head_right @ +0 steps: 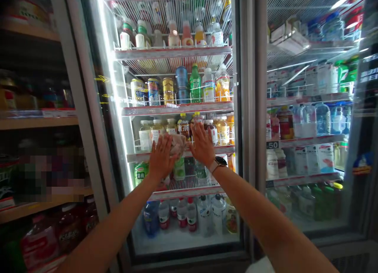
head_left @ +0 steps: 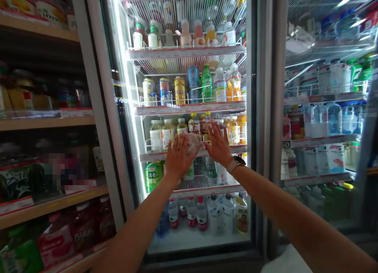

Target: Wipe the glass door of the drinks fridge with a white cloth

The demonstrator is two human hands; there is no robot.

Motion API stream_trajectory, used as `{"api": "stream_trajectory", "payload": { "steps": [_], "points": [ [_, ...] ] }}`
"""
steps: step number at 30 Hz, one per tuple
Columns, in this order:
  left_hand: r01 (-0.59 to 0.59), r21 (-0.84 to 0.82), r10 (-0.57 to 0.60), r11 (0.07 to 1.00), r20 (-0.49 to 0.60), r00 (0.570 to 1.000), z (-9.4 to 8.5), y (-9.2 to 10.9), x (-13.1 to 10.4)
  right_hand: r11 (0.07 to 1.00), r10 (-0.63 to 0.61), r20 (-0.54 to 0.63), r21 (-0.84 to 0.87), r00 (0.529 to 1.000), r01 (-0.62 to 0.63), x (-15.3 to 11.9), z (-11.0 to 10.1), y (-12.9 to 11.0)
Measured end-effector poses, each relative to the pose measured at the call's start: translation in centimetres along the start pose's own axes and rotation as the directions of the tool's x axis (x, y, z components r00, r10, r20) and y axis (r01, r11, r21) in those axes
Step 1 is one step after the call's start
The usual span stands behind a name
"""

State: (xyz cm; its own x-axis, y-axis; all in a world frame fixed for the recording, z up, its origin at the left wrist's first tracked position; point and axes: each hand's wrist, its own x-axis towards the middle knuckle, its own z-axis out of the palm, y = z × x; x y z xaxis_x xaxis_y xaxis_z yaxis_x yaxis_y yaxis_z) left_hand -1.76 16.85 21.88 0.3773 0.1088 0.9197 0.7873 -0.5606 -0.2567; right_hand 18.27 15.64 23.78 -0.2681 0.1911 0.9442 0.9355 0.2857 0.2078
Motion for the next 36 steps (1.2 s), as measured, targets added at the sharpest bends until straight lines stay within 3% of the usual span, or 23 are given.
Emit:
{"api": "stream_trajectory", "payload": {
  "steps": [3, 7, 9, 14, 16, 18, 23, 26, 28, 32, 34, 36],
  "points": [
    [0.038, 0.033, -0.036, 0.999, -0.061, 0.997, 0.7, 1.6, 1.3, 0.998, 0.005, -0.042, -0.063, 0.999, -0.007, -0.1, 0.5, 1.4],
    [0.018, 0.042, -0.015, 0.999, -0.074, 0.997, 2.1, 2.3, 2.1, 0.997, 0.013, -0.071, -0.069, 0.997, -0.018, -0.5, 1.4, 1.2],
    [-0.042, 0.060, 0.046, 0.997, -0.059, 0.997, 2.8, 2.1, 0.8, 0.998, 0.016, -0.073, -0.058, 0.997, -0.020, -0.8, 1.5, 1.0],
    [-0.173, 0.149, 0.177, 0.974, -0.013, 0.984, 3.2, 2.0, -5.2, 0.998, 0.047, -0.085, -0.033, 0.995, -0.050, -1.9, 1.7, 0.6],
    [-0.203, 0.168, 0.204, 0.965, 0.013, 0.979, 2.9, 1.8, -5.7, 0.997, 0.064, -0.085, -0.033, 0.994, -0.067, -2.2, 1.7, 0.4],
    [-0.206, 0.167, 0.206, 0.964, 0.014, 0.978, 2.4, 1.1, -4.0, 0.996, 0.076, -0.083, -0.040, 0.994, -0.079, -2.4, 1.8, 0.2],
    [-0.115, 0.094, 0.122, 0.989, -0.070, 0.990, 1.4, -0.6, 4.7, 0.996, 0.074, -0.077, -0.049, 0.994, -0.078, -2.5, 1.8, 0.3],
    [-0.078, 0.052, 0.083, 0.996, -0.096, 0.992, 2.1, -0.6, 6.3, 0.996, 0.079, -0.071, -0.036, 0.994, -0.082, -2.4, 1.7, 0.3],
    [-0.044, 0.052, 0.049, 0.998, -0.106, 0.993, 2.9, 0.2, 4.6, 0.995, 0.095, -0.059, -0.031, 0.994, -0.097, -2.5, 1.8, 0.2],
    [-0.036, 0.090, 0.046, 0.995, -0.105, 0.993, 4.5, 2.4, -2.4, 0.989, 0.141, -0.052, -0.034, 0.989, -0.143, -3.5, 2.1, -0.6],
    [-0.027, 0.141, 0.042, 0.990, -0.105, 0.994, 4.7, 3.1, -5.8, 0.987, 0.150, -0.055, -0.041, 0.987, -0.152, -4.4, 2.4, -1.0],
    [-0.056, 0.198, 0.074, 0.979, -0.085, 0.994, 4.5, 3.1, -7.8, 0.987, 0.149, -0.061, -0.051, 0.987, -0.152, -5.1, 2.7, -1.3]
  ]
}}
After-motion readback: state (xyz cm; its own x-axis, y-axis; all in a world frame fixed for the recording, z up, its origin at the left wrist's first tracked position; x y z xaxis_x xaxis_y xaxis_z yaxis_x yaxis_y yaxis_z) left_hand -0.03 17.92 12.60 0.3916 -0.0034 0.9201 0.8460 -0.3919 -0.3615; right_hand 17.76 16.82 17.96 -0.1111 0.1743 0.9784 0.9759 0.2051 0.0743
